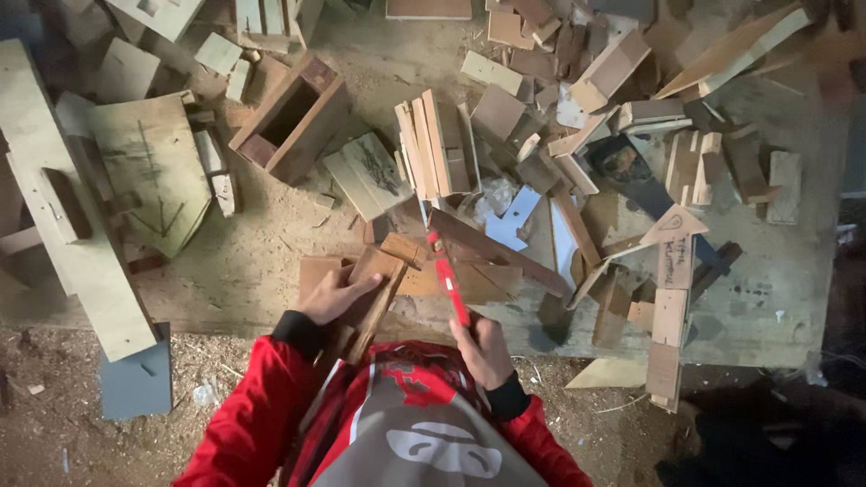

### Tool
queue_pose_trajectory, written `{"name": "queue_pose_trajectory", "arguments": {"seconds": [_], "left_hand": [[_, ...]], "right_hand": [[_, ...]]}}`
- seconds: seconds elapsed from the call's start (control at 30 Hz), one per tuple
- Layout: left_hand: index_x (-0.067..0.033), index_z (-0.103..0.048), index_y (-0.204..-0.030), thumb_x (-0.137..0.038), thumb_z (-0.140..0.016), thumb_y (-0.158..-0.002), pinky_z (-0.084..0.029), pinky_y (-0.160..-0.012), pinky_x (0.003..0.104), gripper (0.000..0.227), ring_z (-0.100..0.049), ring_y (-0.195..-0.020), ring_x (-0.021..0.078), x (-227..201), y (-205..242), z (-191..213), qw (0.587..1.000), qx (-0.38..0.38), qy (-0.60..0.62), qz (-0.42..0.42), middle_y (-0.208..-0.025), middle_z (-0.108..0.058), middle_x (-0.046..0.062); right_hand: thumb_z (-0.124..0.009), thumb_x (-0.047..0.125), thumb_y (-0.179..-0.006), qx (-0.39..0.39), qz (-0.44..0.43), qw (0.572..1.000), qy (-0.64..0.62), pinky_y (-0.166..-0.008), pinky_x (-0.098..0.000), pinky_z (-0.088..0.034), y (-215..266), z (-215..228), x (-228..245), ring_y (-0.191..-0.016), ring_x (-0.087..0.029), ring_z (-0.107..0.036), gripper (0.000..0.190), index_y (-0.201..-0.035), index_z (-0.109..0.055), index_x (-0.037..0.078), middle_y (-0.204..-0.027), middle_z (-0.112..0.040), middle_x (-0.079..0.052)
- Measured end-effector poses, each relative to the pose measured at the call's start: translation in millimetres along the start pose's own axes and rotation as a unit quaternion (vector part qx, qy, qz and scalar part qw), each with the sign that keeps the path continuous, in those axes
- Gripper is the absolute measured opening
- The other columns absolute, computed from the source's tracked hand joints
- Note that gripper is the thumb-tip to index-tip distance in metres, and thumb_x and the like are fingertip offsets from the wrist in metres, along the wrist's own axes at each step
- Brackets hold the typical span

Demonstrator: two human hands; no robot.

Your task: The person uses a hammer to strike small wooden pieces on a cluttered workbench. They repeatedly pick up pieces, position them, and hammer them, occasionally moving debris aside. The task involves continuous hammering and handling of various wood scraps.

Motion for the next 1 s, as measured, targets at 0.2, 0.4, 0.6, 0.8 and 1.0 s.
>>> {"name": "queue_pose_trajectory", "arguments": {"seconds": [0.2, 0.4, 0.6, 0.8, 1.0], "left_hand": [[0.0043, -0.075, -0.110, -0.059, -0.069, -0.089, -0.056, -0.074, 0.029, 0.067, -0.070, -0.082, 0.0127, -3.5, -1.1, -1.0, 0.999, -0.036, -0.031, 0.019, -0.092, -0.078, 0.007], [0.0034, -0.074, -0.105, -0.054, -0.073, -0.083, -0.056, -0.064, 0.033, 0.062, -0.070, -0.073, 0.0162, -7.5, 13.2, -5.5, 0.998, -0.044, 0.025, 0.036, -0.087, -0.077, 0.012], [0.0045, -0.077, -0.107, -0.048, -0.075, -0.087, -0.057, -0.071, 0.033, 0.057, -0.070, -0.077, 0.0146, -17.4, 27.2, -3.9, 0.996, -0.065, -0.065, 0.013, -0.088, -0.078, 0.010], [0.0041, -0.075, -0.107, -0.043, -0.077, -0.085, -0.057, -0.074, 0.035, 0.052, -0.071, -0.086, 0.0144, -21.9, 28.7, 18.8, 0.987, -0.132, 0.003, -0.092, -0.096, -0.079, 0.008], [0.0051, -0.076, -0.102, -0.046, -0.075, -0.086, -0.057, -0.075, 0.036, 0.054, -0.074, -0.085, 0.0224, -19.5, 12.6, 0.5, 0.987, -0.101, -0.123, -0.015, -0.087, -0.078, 0.016]], "right_hand": [[-0.066, 0.031, -0.098, -0.107, 0.050, 0.992, 0.051, -0.054, -0.0406, -0.046, -11.9, 13.6, 21.0, -0.060, -0.031, -0.064, 0.033, -0.089, -0.068, 0.000, -0.069, -0.064, -0.019], [-0.063, 0.045, -0.103, -0.112, 0.150, 0.917, -0.353, -0.051, -0.0262, -0.037, 5.5, 33.8, 7.3, -0.061, -0.008, -0.053, 0.037, -0.093, -0.061, 0.010, -0.073, -0.059, -0.002], [-0.059, 0.047, -0.103, -0.021, -0.075, 0.971, 0.228, -0.062, -0.0437, -0.050, -2.7, -20.0, -61.4, -0.072, -0.034, -0.067, 0.046, -0.095, -0.071, 0.004, -0.080, -0.068, -0.021], [-0.057, 0.032, -0.102, -0.129, -0.030, 0.991, 0.026, -0.064, -0.0464, -0.052, 5.7, 7.1, -82.4, -0.070, -0.037, -0.068, 0.034, -0.097, -0.070, 0.001, -0.076, -0.068, -0.023], [-0.066, 0.029, -0.104, -0.086, 0.022, 0.984, 0.151, -0.062, -0.0481, -0.049, -20.2, -8.9, -30.1, -0.078, -0.042, -0.068, 0.031, -0.090, -0.071, 0.001, -0.081, -0.066, -0.023]]}}
Point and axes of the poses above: each hand's wrist, its own y-axis away from the middle knuckle, its own z-axis out of the back of the hand, x = y × z, the point moved 7 cm from there along -y, towards the middle knuckle
